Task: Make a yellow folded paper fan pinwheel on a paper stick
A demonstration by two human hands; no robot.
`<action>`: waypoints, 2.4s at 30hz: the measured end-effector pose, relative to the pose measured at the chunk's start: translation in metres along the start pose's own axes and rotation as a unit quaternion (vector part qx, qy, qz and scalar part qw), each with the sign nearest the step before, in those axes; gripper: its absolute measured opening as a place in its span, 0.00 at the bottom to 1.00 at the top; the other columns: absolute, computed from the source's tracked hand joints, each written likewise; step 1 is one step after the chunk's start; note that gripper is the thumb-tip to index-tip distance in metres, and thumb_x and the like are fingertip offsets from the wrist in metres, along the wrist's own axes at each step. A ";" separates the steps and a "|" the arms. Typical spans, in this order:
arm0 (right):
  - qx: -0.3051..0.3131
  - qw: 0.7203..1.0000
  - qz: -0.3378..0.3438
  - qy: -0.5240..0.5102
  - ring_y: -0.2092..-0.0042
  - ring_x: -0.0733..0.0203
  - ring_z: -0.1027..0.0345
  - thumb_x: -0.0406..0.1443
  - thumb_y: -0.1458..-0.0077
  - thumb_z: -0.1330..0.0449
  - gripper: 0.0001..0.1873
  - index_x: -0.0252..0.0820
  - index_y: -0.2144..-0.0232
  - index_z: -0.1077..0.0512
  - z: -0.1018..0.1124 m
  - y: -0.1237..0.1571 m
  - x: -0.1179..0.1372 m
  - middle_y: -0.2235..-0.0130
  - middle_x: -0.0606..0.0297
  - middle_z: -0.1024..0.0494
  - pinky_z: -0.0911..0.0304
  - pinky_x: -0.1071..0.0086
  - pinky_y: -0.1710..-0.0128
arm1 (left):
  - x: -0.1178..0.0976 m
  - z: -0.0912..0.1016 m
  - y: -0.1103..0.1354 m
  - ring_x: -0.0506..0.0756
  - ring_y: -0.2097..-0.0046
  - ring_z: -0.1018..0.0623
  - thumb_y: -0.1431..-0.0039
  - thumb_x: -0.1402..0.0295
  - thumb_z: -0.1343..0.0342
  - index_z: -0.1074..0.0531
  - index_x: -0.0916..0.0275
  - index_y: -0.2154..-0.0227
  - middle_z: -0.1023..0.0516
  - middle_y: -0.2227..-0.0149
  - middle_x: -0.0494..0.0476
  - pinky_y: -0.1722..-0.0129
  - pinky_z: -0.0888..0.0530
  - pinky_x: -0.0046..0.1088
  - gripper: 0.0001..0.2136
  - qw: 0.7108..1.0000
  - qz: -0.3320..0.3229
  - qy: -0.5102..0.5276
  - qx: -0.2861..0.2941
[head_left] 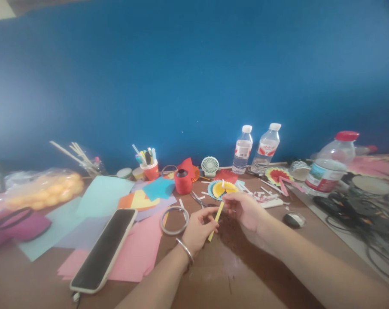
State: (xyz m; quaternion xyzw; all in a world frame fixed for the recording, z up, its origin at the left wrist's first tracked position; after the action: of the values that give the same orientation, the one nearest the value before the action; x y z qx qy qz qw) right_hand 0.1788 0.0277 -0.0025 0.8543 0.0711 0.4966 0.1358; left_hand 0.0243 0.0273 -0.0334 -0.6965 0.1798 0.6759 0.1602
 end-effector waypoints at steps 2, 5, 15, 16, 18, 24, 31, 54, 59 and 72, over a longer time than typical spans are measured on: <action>0.003 0.999 -0.039 -0.013 0.79 0.69 0.41 0.32 0.61 0.43 0.02 0.39 0.82 0.31 0.000 0.000 0.002 0.82 0.68 0.32 0.45 0.75 0.80 | -0.001 0.000 0.000 0.46 0.79 0.34 0.57 0.72 0.46 0.31 0.64 0.59 0.35 0.80 0.48 0.82 0.40 0.19 0.18 1.000 -0.002 0.006 -0.008; 0.009 0.998 -0.057 -0.029 0.78 0.69 0.39 0.33 0.59 0.45 0.05 0.38 0.80 0.31 0.001 0.000 0.003 0.80 0.67 0.31 0.42 0.75 0.78 | -0.001 -0.001 0.001 0.46 0.80 0.35 0.57 0.72 0.46 0.30 0.64 0.59 0.35 0.80 0.48 0.83 0.40 0.19 0.18 0.999 0.002 0.023 -0.022; 0.034 0.987 0.139 0.076 0.71 0.64 0.37 0.37 0.58 0.42 0.08 0.39 0.77 0.27 0.001 0.001 -0.005 0.74 0.64 0.28 0.41 0.71 0.72 | 0.001 0.001 -0.001 0.46 0.78 0.32 0.59 0.75 0.45 0.31 0.63 0.59 0.36 0.79 0.47 0.81 0.39 0.19 0.19 0.995 0.013 0.092 -0.033; 0.026 0.980 0.165 0.110 0.70 0.63 0.37 0.38 0.57 0.42 0.08 0.39 0.76 0.27 0.000 0.002 -0.005 0.73 0.64 0.28 0.41 0.70 0.71 | 0.001 0.001 -0.001 0.46 0.78 0.32 0.59 0.75 0.45 0.31 0.63 0.59 0.36 0.79 0.47 0.80 0.39 0.19 0.19 0.995 0.012 0.096 -0.034; 0.014 0.956 0.223 0.191 0.67 0.61 0.36 0.37 0.56 0.42 0.07 0.42 0.75 0.26 0.000 0.005 -0.004 0.70 0.63 0.27 0.41 0.68 0.67 | 0.000 0.000 -0.001 0.46 0.78 0.32 0.60 0.75 0.45 0.31 0.64 0.59 0.36 0.79 0.47 0.79 0.38 0.20 0.20 0.994 0.011 0.102 -0.036; 0.028 0.785 0.431 0.444 0.59 0.56 0.37 0.35 0.51 0.47 0.10 0.46 0.66 0.28 0.000 0.014 -0.002 0.62 0.60 0.28 0.42 0.60 0.58 | -0.001 -0.001 -0.001 0.46 0.78 0.32 0.61 0.76 0.45 0.31 0.64 0.60 0.34 0.79 0.48 0.78 0.36 0.22 0.20 0.990 0.016 0.125 -0.057; 0.064 0.602 0.542 0.582 0.60 0.56 0.37 0.32 0.51 0.48 0.19 0.44 0.55 0.35 0.002 0.016 -0.009 0.62 0.59 0.29 0.40 0.60 0.60 | 0.000 0.000 -0.001 0.46 0.76 0.32 0.59 0.76 0.45 0.31 0.63 0.59 0.32 0.78 0.49 0.74 0.35 0.23 0.19 0.989 -0.008 0.142 -0.042; 0.094 0.785 0.439 0.427 0.56 0.57 0.39 0.35 0.49 0.48 0.10 0.47 0.67 0.27 0.011 0.003 -0.007 0.59 0.61 0.33 0.43 0.61 0.56 | 0.000 0.000 0.001 0.44 0.79 0.34 0.60 0.77 0.44 0.28 0.63 0.62 0.37 0.80 0.47 0.78 0.37 0.19 0.18 0.978 0.001 0.208 -0.033; 0.075 0.852 0.408 0.321 0.56 0.56 0.39 0.38 0.48 0.48 0.12 0.47 0.74 0.25 0.015 -0.002 -0.008 0.60 0.63 0.31 0.47 0.59 0.53 | -0.001 -0.001 0.003 0.45 0.77 0.33 0.62 0.78 0.44 0.27 0.62 0.63 0.39 0.80 0.46 0.78 0.36 0.20 0.18 0.983 0.001 0.180 -0.018; -0.030 0.859 0.397 0.322 0.72 0.64 0.39 0.36 0.53 0.45 0.04 0.43 0.73 0.32 0.003 0.007 -0.007 0.73 0.66 0.31 0.42 0.70 0.71 | -0.001 0.000 0.001 0.45 0.77 0.33 0.57 0.76 0.46 0.31 0.62 0.58 0.37 0.78 0.47 0.77 0.38 0.20 0.19 0.994 -0.038 0.097 -0.046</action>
State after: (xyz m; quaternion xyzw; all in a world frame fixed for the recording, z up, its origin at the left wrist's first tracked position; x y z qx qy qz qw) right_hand 0.1774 0.0188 -0.0080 0.5979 -0.2491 0.7579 -0.0775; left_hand 0.0239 0.0268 -0.0322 -0.7716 0.1364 0.6064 0.1352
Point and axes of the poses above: each hand's wrist, its own y-axis away from the middle knuckle, its own z-axis out of the back of the hand, x = y × z, the point moved 1 cm from there along -y, towards the middle knuckle
